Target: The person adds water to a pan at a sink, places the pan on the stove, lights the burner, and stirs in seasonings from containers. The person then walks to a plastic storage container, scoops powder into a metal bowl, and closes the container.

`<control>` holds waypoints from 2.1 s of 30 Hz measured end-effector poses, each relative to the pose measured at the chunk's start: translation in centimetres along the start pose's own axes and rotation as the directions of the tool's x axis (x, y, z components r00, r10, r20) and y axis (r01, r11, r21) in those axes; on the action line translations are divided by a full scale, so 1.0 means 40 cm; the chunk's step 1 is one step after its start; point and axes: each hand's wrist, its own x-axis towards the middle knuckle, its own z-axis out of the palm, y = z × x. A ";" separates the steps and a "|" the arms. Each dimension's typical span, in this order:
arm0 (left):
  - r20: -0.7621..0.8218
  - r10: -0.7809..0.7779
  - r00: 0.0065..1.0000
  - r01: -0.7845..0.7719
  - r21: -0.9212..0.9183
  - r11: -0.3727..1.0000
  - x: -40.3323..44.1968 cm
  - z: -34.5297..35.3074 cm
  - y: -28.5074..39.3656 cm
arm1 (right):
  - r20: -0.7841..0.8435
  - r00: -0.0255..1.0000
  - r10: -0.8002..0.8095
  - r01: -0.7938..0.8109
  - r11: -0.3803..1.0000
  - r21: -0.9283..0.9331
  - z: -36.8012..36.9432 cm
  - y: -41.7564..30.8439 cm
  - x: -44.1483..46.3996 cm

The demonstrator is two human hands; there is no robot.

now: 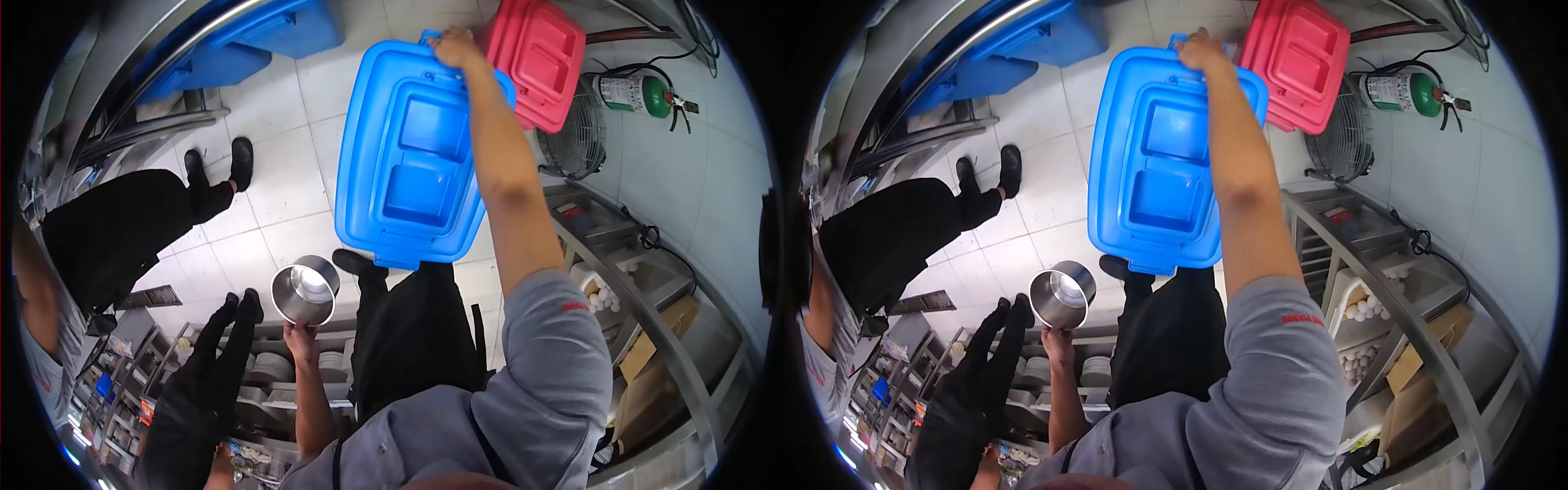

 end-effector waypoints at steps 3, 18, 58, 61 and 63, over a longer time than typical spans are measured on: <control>-0.021 -0.002 1.000 0.001 -0.005 1.000 -0.006 -0.031 0.010 | -0.505 0.861 0.056 -0.040 0.998 0.043 -0.191 -0.102 -0.081; -0.048 0.036 0.998 -0.035 0.035 0.999 -0.007 -0.060 0.048 | -0.206 0.963 -0.173 0.209 0.963 0.169 -0.424 -0.361 -0.623; -0.287 -0.028 0.957 0.085 0.186 0.979 0.109 -0.065 -0.147 | 0.740 0.539 0.402 -0.675 0.732 0.094 0.951 -0.317 -0.559; -0.309 -0.129 0.942 0.217 0.268 0.939 0.110 -0.105 -0.163 | 0.713 0.356 0.604 -0.884 0.465 0.047 1.065 -0.320 -0.642; -0.278 -0.127 0.952 0.208 0.286 0.935 0.133 -0.098 -0.173 | 0.664 0.182 0.725 -0.982 0.163 0.091 1.049 -0.345 -0.609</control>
